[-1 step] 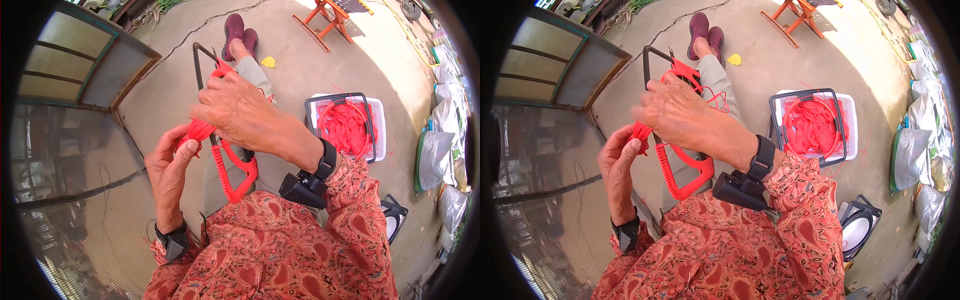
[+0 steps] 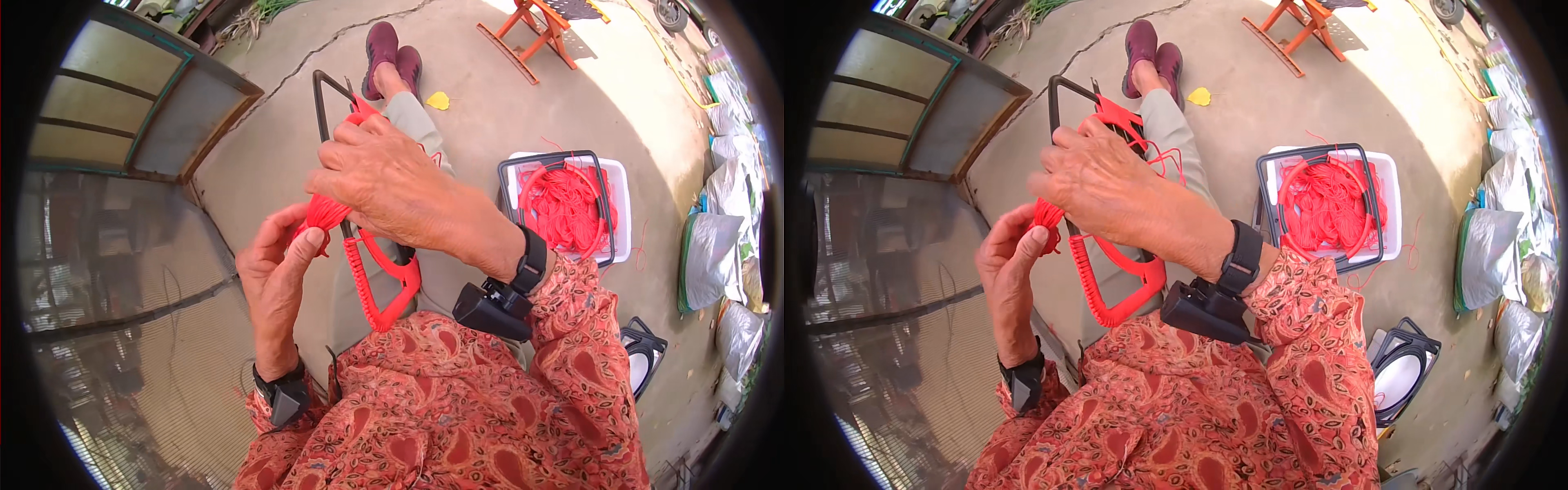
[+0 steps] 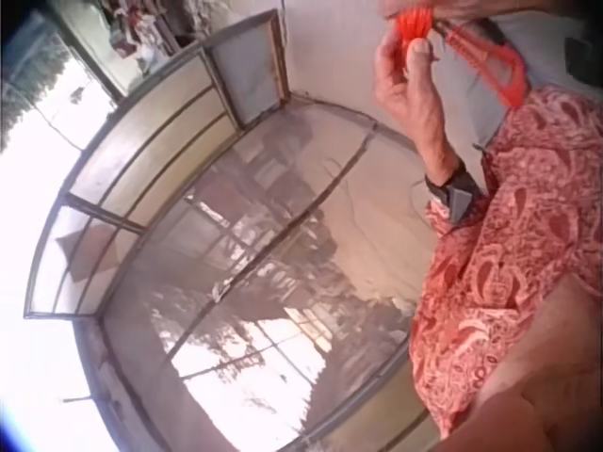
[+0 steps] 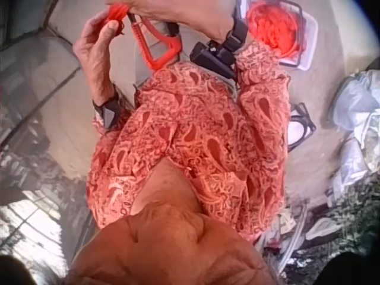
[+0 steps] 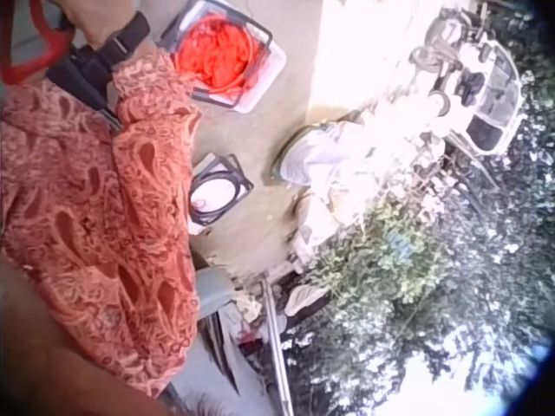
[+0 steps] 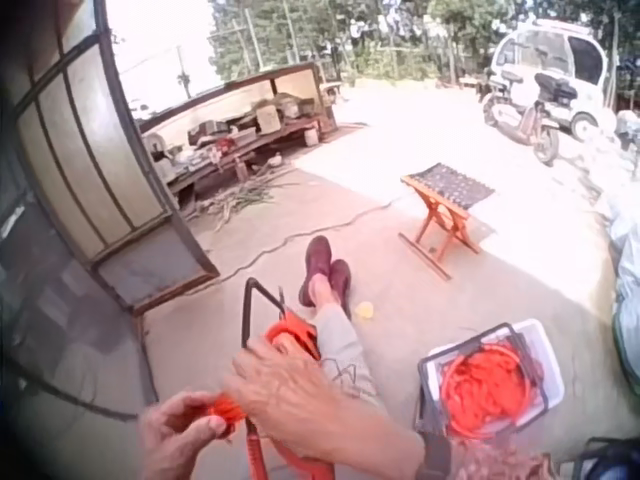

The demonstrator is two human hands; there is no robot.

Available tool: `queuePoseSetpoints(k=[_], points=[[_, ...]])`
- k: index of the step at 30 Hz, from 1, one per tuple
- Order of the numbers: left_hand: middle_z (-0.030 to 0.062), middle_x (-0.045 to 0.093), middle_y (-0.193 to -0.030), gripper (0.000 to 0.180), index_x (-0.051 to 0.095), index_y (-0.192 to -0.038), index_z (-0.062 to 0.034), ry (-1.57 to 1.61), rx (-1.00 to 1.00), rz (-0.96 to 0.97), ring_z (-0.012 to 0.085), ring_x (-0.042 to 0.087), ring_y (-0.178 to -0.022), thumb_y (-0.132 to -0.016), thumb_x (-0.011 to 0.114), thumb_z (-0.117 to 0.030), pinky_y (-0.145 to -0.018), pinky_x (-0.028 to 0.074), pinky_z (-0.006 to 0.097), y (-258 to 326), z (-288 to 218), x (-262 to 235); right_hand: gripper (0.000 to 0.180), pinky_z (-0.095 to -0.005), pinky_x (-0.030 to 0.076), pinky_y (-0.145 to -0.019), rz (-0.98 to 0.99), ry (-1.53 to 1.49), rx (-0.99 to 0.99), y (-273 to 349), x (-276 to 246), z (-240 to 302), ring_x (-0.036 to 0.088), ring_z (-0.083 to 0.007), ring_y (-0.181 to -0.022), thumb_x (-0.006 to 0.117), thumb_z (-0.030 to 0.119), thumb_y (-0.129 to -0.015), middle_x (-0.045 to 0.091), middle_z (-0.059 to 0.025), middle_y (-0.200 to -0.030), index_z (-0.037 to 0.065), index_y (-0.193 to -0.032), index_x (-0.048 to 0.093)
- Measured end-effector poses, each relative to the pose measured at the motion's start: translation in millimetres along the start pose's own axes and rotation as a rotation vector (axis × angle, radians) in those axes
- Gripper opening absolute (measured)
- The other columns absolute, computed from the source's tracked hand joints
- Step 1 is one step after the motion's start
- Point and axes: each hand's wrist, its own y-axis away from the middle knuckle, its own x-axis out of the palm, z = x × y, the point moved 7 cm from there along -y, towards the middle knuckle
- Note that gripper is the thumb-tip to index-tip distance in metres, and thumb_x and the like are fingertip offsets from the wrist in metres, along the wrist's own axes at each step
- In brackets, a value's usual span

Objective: Wrapping a red decorative cord around a black furniture frame or handle component.

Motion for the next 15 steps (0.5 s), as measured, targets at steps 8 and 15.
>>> queuePoseSetpoints(k=[8,15], points=[[0.0098,0.068,-0.096,0.025,0.06,-0.111,0.0039,0.369,-0.093,-0.223,0.016,0.065,-0.083,-0.09,0.063,-0.009,-0.074,0.055,0.032,-8,42,-23,0.023,-0.035,0.045,-0.08,-0.382,-0.383,0.164,48,-32,7,0.058,-0.0247,-0.093,0.065,0.001,-0.076,0.061,-0.0084,-0.098,0.006,-0.098,0.061],[0.0099,0.068,-0.096,0.025,0.058,-0.11,0.0035,0.52,-0.213,-0.092,0.0139,0.065,-0.084,-0.087,0.066,-0.005,-0.078,0.053,0.029,6,56,16,0.015,-0.0336,0.047,-0.071,-0.388,-0.724,0.474,82,29,-6,0.059,-0.0261,-0.08,0.063,0.0,-0.082,0.059,-0.011,-0.087,0.002,-0.096,0.061]])
